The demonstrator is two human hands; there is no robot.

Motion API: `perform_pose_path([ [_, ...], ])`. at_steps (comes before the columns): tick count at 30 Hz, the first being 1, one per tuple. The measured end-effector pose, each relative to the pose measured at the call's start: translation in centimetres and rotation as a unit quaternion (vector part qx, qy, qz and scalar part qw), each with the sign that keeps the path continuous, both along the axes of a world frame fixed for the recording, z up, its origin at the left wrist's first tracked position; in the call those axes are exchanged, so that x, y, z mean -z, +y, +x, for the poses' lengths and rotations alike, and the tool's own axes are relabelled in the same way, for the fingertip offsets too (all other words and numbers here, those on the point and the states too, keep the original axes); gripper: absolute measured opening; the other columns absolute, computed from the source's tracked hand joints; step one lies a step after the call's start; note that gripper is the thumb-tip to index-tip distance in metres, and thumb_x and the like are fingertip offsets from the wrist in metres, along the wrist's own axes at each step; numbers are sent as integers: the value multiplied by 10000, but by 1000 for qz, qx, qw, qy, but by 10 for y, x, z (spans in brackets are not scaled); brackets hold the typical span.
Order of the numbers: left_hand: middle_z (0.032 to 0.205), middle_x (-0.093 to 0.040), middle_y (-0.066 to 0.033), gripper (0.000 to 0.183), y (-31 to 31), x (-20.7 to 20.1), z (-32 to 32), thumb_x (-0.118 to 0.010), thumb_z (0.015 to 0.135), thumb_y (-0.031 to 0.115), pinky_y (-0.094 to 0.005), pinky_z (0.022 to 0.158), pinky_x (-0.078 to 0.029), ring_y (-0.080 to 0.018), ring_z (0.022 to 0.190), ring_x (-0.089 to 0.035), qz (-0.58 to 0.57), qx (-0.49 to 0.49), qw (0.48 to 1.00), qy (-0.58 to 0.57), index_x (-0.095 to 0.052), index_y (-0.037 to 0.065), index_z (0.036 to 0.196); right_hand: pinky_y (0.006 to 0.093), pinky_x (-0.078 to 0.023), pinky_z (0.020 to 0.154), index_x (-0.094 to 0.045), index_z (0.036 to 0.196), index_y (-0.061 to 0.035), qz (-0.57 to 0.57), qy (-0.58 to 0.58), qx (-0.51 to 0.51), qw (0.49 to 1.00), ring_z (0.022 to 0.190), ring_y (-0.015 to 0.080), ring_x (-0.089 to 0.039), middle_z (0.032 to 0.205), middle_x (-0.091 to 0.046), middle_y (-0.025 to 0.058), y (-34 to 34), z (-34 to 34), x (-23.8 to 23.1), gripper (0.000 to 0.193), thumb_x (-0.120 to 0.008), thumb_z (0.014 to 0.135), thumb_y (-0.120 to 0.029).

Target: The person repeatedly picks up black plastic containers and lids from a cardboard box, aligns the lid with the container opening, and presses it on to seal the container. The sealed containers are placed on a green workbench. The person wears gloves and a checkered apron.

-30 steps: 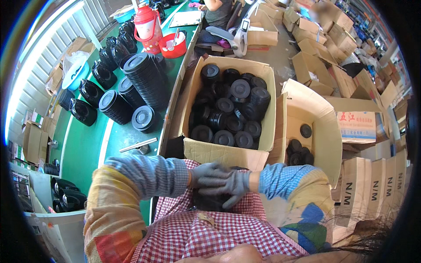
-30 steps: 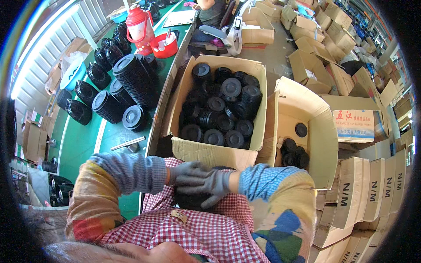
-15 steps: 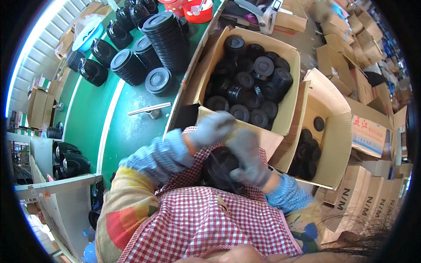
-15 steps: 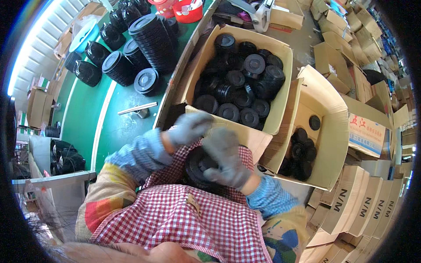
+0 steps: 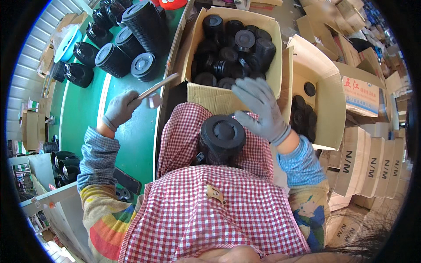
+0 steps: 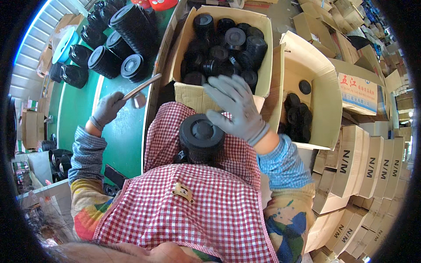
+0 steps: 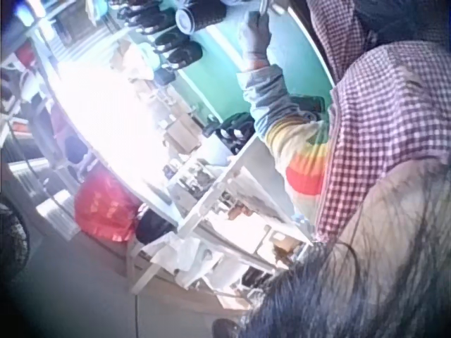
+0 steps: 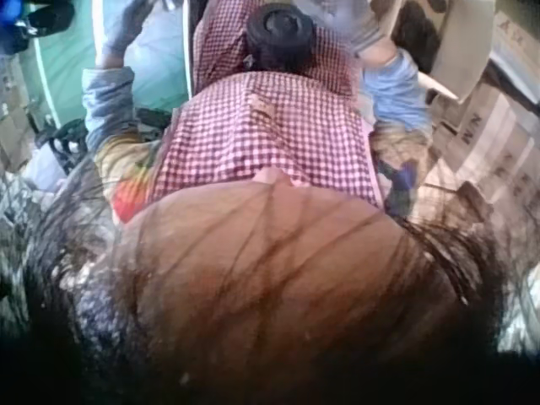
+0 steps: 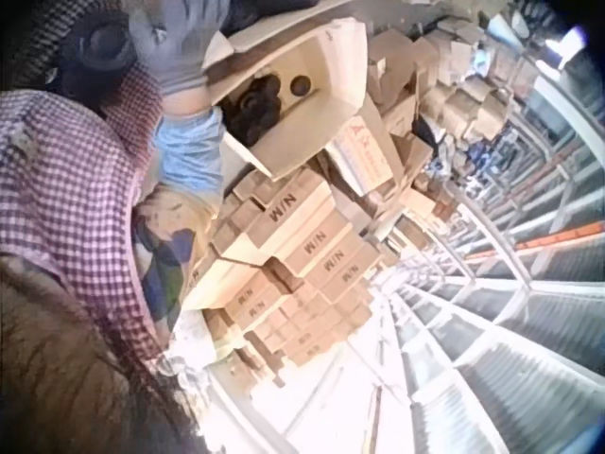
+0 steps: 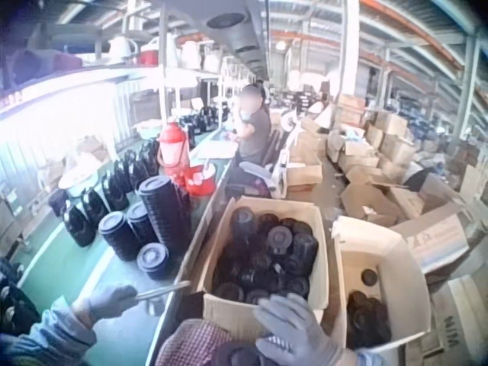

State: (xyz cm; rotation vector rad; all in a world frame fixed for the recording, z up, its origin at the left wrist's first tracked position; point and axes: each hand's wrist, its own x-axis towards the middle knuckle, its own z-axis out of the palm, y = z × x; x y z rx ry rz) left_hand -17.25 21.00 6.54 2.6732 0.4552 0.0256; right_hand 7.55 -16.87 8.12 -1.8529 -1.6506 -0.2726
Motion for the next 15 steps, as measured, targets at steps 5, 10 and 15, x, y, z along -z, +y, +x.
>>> perform_pose_path([
  [5,888,-657,-170,270,-97,-61,71,-668,933,228,-400,707,-515,-320,795,-655,-119,247,961,-38,-661,-2,1073,468,-442,1029,-616,1362,-121,-175,22,-41,984,1157,344,-625,1215,-681,157,33,-1,-31,592,-643,889,-477],
  [10,927,-679,-185,273,-127,-42,107,-671,933,245,-426,778,-533,-351,863,-678,-130,304,944,2,-676,15,1080,426,-542,880,-658,1294,-107,-247,218,-14,944,983,359,-696,1085,-705,212,-4,7,-14,521,-665,889,-435],
  [15,950,-700,-175,313,-126,-10,119,-680,927,262,-431,800,-534,-341,890,-681,-147,321,936,6,-690,46,1154,422,-544,881,-524,1428,-99,-344,240,30,907,1032,378,-678,1142,-684,229,-22,-19,-3,538,-576,974,-382],
])
